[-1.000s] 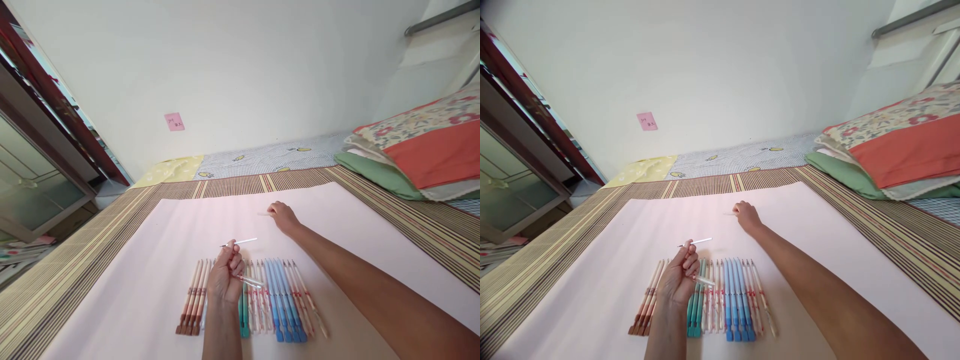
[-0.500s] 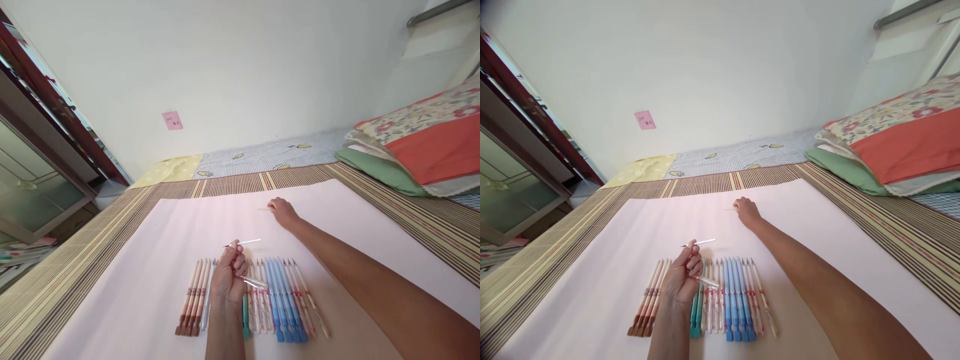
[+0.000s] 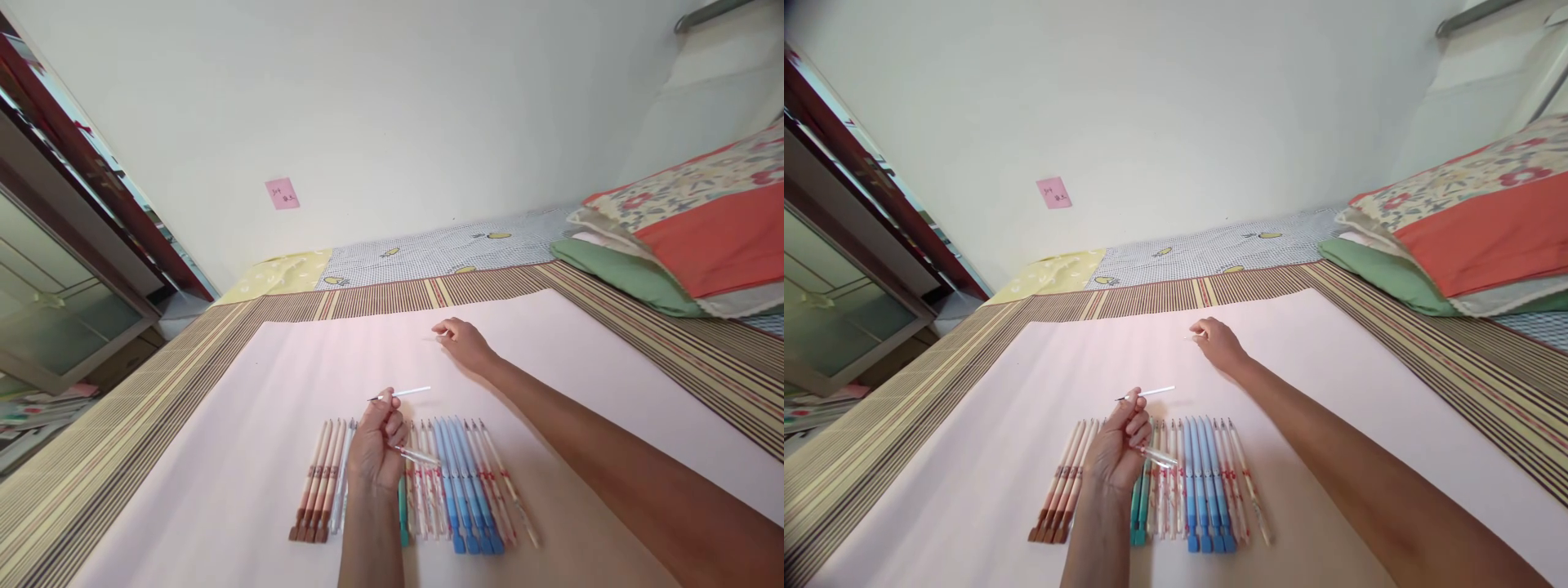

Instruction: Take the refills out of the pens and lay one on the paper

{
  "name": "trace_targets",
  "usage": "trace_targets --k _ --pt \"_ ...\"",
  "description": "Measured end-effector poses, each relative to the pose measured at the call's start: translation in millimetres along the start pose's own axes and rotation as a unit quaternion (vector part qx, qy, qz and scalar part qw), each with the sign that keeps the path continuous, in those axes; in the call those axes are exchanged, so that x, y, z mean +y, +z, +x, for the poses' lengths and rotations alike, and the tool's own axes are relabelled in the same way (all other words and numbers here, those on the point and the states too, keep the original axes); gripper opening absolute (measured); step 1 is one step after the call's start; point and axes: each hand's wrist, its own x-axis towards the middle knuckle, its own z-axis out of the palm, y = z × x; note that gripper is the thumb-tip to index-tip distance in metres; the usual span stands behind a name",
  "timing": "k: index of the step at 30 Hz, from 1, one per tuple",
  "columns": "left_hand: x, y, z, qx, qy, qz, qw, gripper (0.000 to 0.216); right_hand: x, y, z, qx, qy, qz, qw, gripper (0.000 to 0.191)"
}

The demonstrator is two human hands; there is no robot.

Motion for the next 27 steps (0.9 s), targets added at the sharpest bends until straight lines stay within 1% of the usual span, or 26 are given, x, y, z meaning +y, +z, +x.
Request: trace_targets --k 2,3,4,5,7,10,14,16,19,22,24,26,27 --pt "0 5 -2 0.018 0.014 0.011 1.0 0.016 -23 -11 -19 -0.037 -0.031 0.05 0.998 0.02" --pt "0 7 -3 0.029 0.019 0.015 0.999 0.015 -34 -17 -29 -0.072 -0.059 0.119 0.988 0.021" --pt "-1 9 -4 0.039 0.023 0.018 0.999 0.014 -44 -22 -40 -0.109 -0.087 0.166 0.976 0.022" --pt "-2 11 -4 0.046 0.025 0.02 0.998 0.013 -53 -26 -50 -0.127 -0.11 0.182 0.969 0.02" --pt "-4 11 -4 0.051 0.027 0.021 0.998 0.013 -66 -31 -67 -0.143 -0.144 0.16 0.966 0.012" --pt "-9 9 -1 0.043 0.033 0.019 0.998 0.016 -70 -30 -82 -0.13 -0.168 0.112 0.971 0.013" --pt "-13 10 -2 0.024 0.018 0.025 0.999 0.02 -64 -24 -93 -0.095 -0.147 0.104 0.979 0.014" --pt "-12 14 -4 0.028 0.007 0.031 0.999 0.019 -62 -23 -97 -0.084 -0.133 0.107 0.982 0.014" --pt "-9 20 -7 0.046 -0.004 0.027 0.999 0.02 -55 -24 -95 -0.067 -0.132 0.107 0.983 0.014" --pt "-6 21 -9 0.061 -0.004 0.012 0.998 0.021 -35 -27 -80 -0.012 -0.117 0.072 0.99 0.013" --pt "-5 20 -9 0.06 -0.003 0.002 0.998 0.018 -15 -28 -64 0.025 -0.087 0.01 0.996 0.013" --pt "-3 19 -9 0.053 -0.006 -0.006 0.999 0.016 6 -25 -47 0.033 -0.054 -0.061 0.996 0.013" --pt "-3 19 -9 0.049 -0.009 -0.01 0.999 0.016 15 -23 -40 0.035 -0.045 -0.073 0.996 0.013"
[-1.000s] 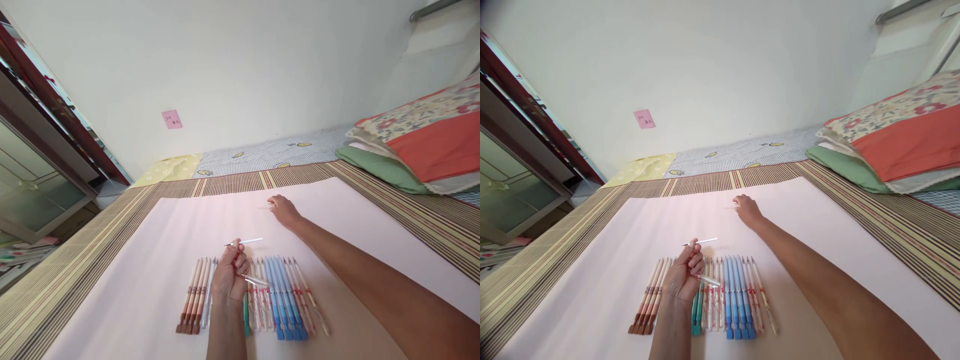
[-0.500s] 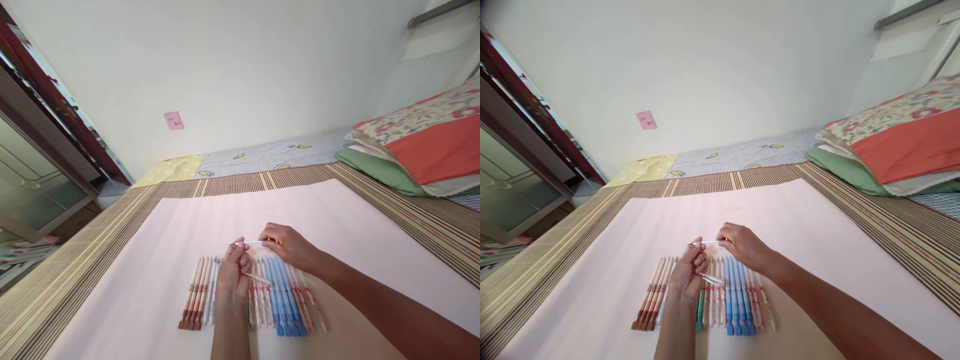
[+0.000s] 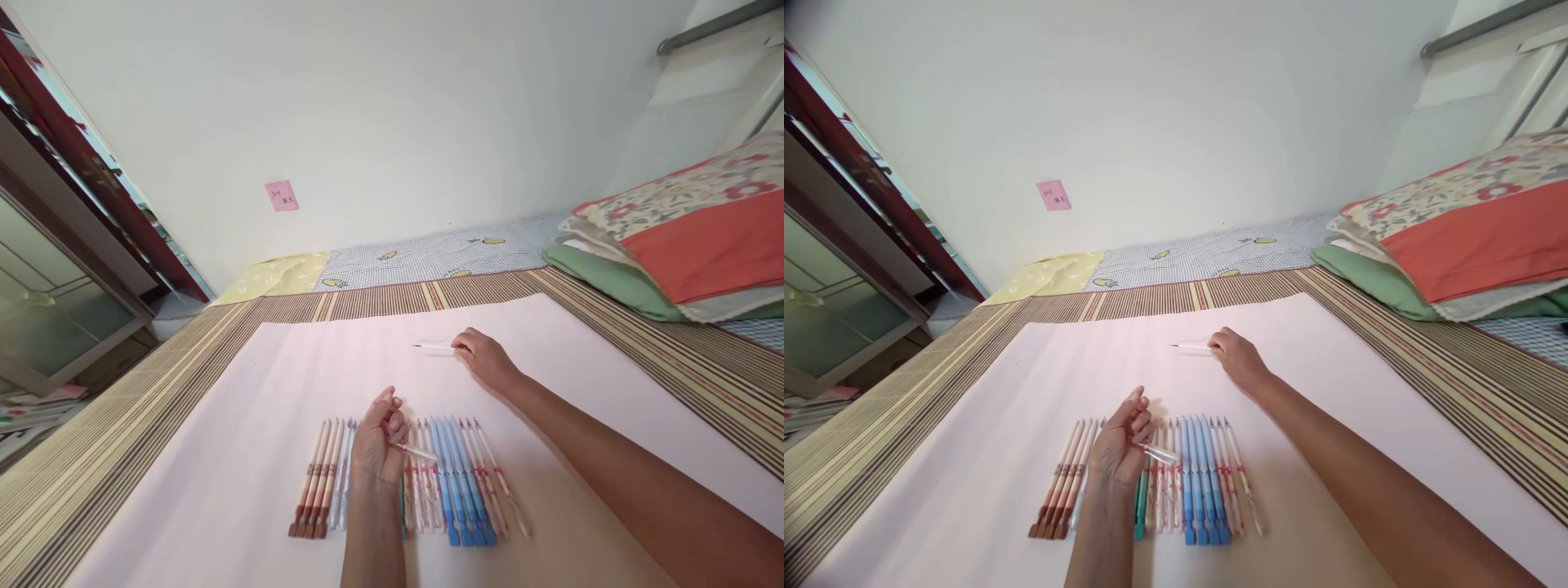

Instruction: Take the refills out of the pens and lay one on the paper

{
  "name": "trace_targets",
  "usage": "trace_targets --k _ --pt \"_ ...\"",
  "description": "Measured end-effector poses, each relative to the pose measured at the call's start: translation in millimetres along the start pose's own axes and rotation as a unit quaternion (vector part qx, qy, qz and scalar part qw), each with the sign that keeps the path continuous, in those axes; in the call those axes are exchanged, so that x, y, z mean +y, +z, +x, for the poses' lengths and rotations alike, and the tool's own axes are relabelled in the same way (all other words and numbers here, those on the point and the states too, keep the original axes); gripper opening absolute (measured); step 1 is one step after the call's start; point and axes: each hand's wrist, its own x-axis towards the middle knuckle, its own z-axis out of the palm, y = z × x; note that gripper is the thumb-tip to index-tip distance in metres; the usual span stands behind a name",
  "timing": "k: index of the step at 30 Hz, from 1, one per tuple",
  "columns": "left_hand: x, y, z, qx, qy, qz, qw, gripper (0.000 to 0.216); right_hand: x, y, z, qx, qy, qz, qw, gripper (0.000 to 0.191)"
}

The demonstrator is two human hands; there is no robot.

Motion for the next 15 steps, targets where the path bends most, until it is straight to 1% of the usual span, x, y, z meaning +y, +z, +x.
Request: trace_targets --k 2,5,9,15 --pt "0 0 0 -0.002 -0.007 -0.006 1.0 0.014 14 10 10 0.001 0.01 -0.018 1.0 0.014" --pt "0 2 1 0.008 -0.014 -0.013 1.0 0.009 24 24 19 -0.002 0.015 -0.029 0.999 0.013" --pt "0 3 0 0.018 -0.02 -0.018 0.999 0.003 28 38 26 -0.002 0.025 -0.03 0.999 0.014" --pt "-2 2 1 0.014 -0.018 -0.016 1.0 0.005 29 47 32 0.004 0.041 -0.028 0.999 0.012"
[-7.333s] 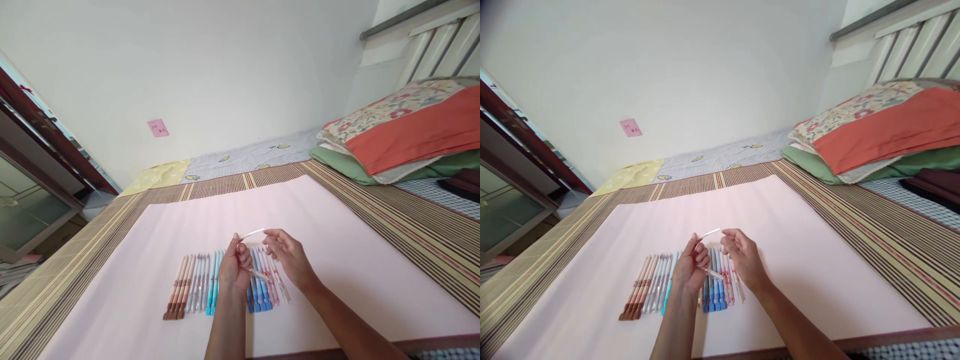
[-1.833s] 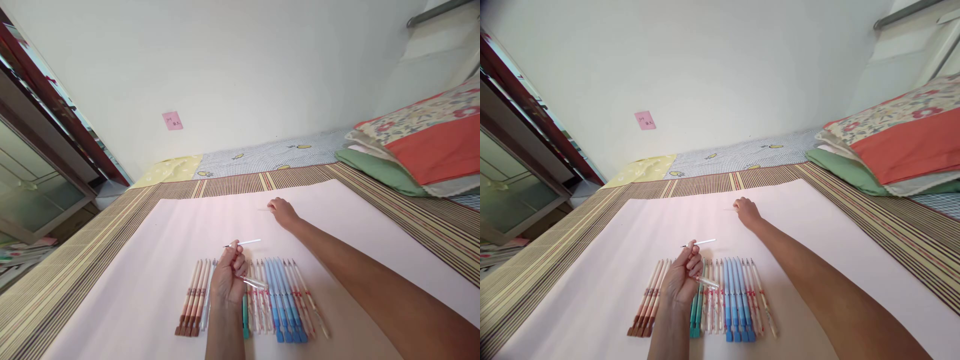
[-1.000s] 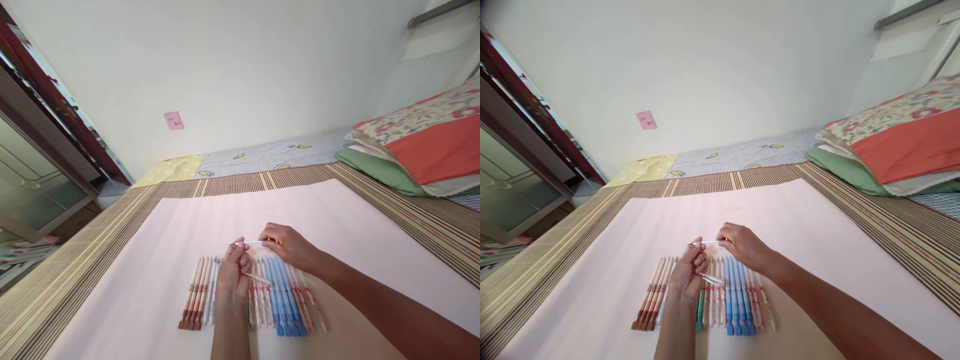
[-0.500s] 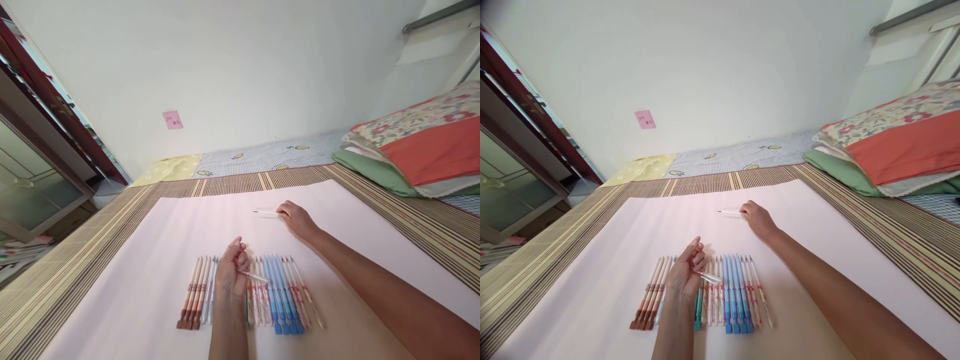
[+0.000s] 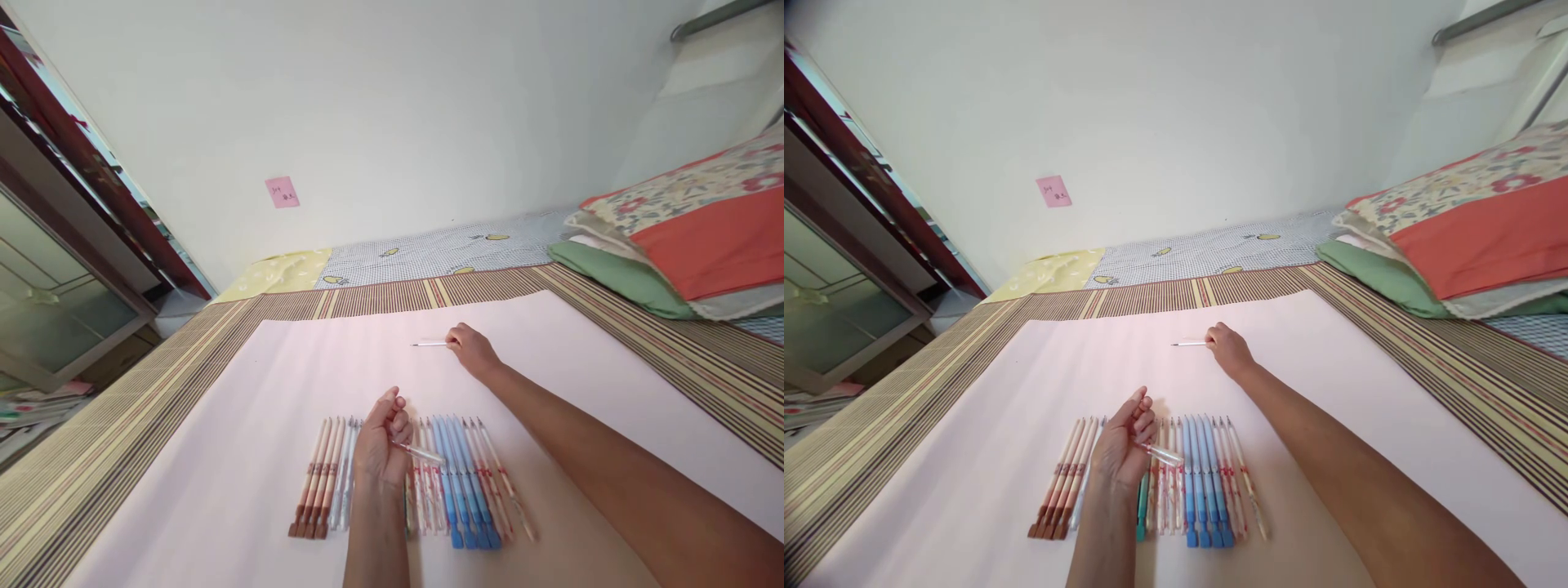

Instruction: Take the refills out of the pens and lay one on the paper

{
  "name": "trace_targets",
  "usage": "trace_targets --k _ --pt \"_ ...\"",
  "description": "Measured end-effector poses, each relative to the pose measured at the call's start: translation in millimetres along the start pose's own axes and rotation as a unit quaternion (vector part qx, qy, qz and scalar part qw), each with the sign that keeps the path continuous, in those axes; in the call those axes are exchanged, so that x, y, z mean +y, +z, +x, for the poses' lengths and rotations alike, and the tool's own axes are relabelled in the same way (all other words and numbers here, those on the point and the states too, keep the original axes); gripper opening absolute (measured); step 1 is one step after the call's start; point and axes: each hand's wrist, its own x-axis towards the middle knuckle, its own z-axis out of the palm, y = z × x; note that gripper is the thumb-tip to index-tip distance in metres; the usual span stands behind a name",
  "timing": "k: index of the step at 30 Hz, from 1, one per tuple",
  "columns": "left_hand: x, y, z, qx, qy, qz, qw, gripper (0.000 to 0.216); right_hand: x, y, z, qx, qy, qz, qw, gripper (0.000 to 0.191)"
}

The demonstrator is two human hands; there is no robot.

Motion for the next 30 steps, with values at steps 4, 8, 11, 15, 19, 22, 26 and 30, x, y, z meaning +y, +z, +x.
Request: trace_targets --k 4,8,11,15,19,22,26,30 --pt "-5 -5 4 -0.019 0.003 0.007 1.0 0.011 -1 2 2 0.002 0.005 -0.002 1.0 0.013" --pt "-10 -7 7 -0.026 0.007 0.012 1.0 0.015 -2 3 5 0.004 0.009 0.0 1.0 0.012" --pt "-10 -2 4 -0.018 0.0 0.016 1.0 0.011 -2 4 5 0.007 0.013 0.003 1.0 0.012" --pt "-9 5 -1 -0.003 -0.006 0.011 1.0 0.005 -1 4 6 0.007 0.014 0.012 1.0 0.013" --pt "-9 6 -2 -0.006 -0.009 0.011 1.0 0.008 0 5 6 0.015 0.016 0.032 0.999 0.014" --pt "-9 5 -1 -0.008 -0.009 0.005 1.0 0.008 4 4 6 0.032 0.03 0.06 0.997 0.014" --pt "-9 5 -1 -0.008 -0.012 -0.008 1.0 0.002 12 -1 4 0.055 0.064 0.108 0.991 0.014" --pt "-7 4 -1 0.007 -0.01 -0.024 1.0 0.007 9 -14 0 0.05 0.092 0.156 0.982 0.017"
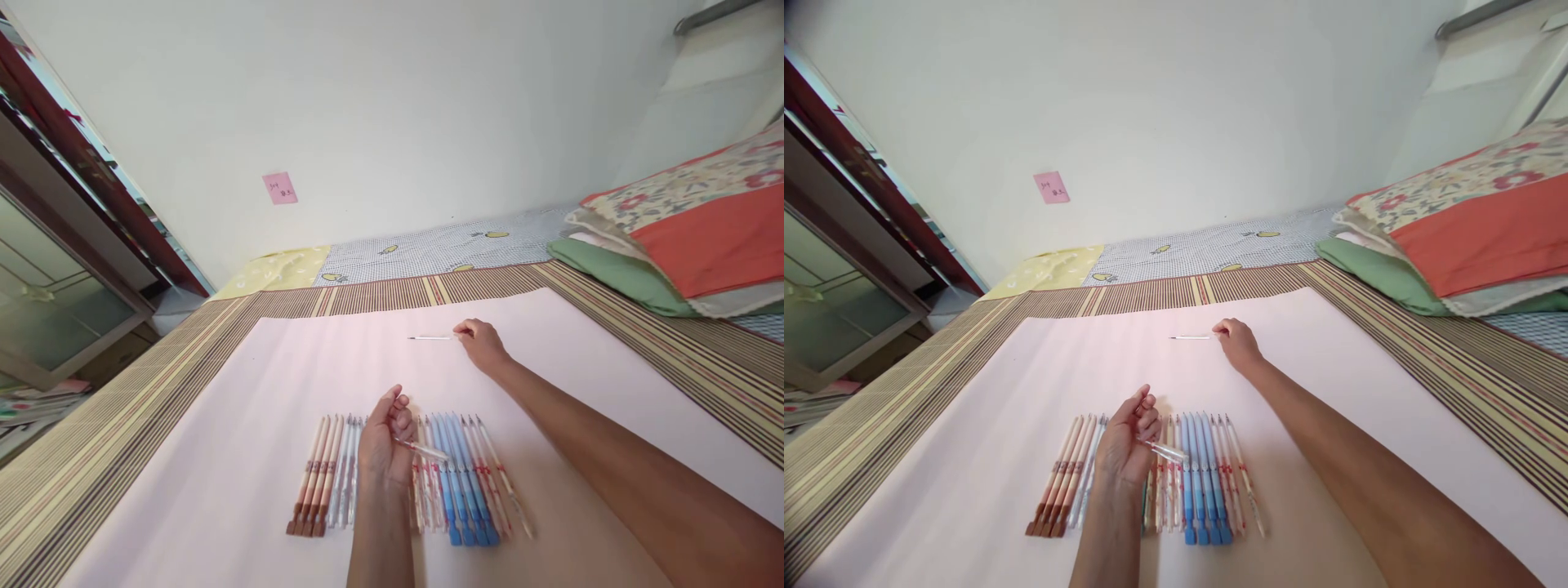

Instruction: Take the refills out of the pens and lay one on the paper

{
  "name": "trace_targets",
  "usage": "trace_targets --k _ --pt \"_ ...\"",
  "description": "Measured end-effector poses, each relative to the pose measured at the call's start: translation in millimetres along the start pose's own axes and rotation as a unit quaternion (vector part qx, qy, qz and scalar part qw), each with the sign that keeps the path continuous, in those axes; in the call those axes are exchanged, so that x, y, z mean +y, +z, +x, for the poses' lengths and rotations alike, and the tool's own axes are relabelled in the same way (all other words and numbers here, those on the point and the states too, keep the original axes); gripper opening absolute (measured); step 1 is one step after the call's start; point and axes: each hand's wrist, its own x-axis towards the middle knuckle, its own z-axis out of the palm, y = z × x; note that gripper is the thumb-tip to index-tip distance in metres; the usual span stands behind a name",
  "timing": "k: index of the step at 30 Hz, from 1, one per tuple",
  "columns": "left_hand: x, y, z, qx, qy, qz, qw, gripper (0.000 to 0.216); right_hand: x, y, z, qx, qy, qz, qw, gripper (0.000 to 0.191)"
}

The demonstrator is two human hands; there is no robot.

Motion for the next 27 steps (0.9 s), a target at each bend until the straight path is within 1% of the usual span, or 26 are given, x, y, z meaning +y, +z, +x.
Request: trace_targets --k 2,5,6,7,8,9,10,11,13,16,18,20,22,24,26,27 --pt "2 0 0 0.017 0.007 -0.013 1.0 0.01 -14 -7 -10 -0.024 0.003 0.025 0.999 0.017" --pt "6 -1 1 0.045 0.029 -0.032 0.998 0.016 -52 -19 -39 -0.105 -0.013 0.068 0.992 0.017" --pt "8 -1 1 0.052 0.037 -0.036 0.997 0.018 -67 -23 -52 -0.147 -0.025 0.089 0.985 0.018" --pt "9 -1 2 0.057 0.045 -0.04 0.997 0.018 -83 -28 -66 -0.212 -0.042 0.124 0.968 0.021" --pt "10 -1 2 0.059 0.052 -0.042 0.996 0.019 -97 -32 -80 -0.264 -0.057 0.141 0.952 0.022" --pt "11 -1 2 0.062 0.059 -0.043 0.995 0.02 -110 -35 -93 -0.306 -0.069 0.136 0.94 0.022" --pt "12 -2 2 0.064 0.065 -0.043 0.995 0.02 -121 -37 -105 -0.338 -0.08 0.12 0.93 0.02" --pt "12 -2 3 0.064 0.071 -0.045 0.994 0.022 -129 -38 -116 -0.353 -0.1 0.101 0.925 0.018" --pt "12 -3 3 0.062 0.076 -0.052 0.994 0.024 -137 -36 -132 -0.353 -0.137 0.038 0.925 0.022" --pt "10 -5 3 0.048 0.077 -0.063 0.994 0.028 -136 -26 -146 -0.319 -0.186 -0.044 0.928 0.012" --pt "10 -5 3 0.036 0.079 -0.062 0.994 0.029 -133 -21 -150 -0.291 -0.205 -0.073 0.932 0.008" --pt "11 -4 1 0.031 0.084 -0.054 0.995 0.029 -131 -20 -150 -0.27 -0.21 -0.069 0.937 0.008" --pt "13 -3 0 0.035 0.095 -0.042 0.994 0.029 -126 -21 -146 -0.259 -0.206 -0.039 0.943 0.007" --pt "16 -1 -2 0.045 0.112 -0.032 0.992 0.032 -116 -22 -134 -0.243 -0.192 -0.007 0.951 0.007" --pt "19 0 -3 0.049 0.125 -0.027 0.991 0.034 -98 -20 -115 -0.212 -0.167 0.005 0.963 0.005" --pt "20 0 -4 0.049 0.128 -0.025 0.99 0.034 -87 -19 -103 -0.189 -0.15 -0.005 0.97 0.005"
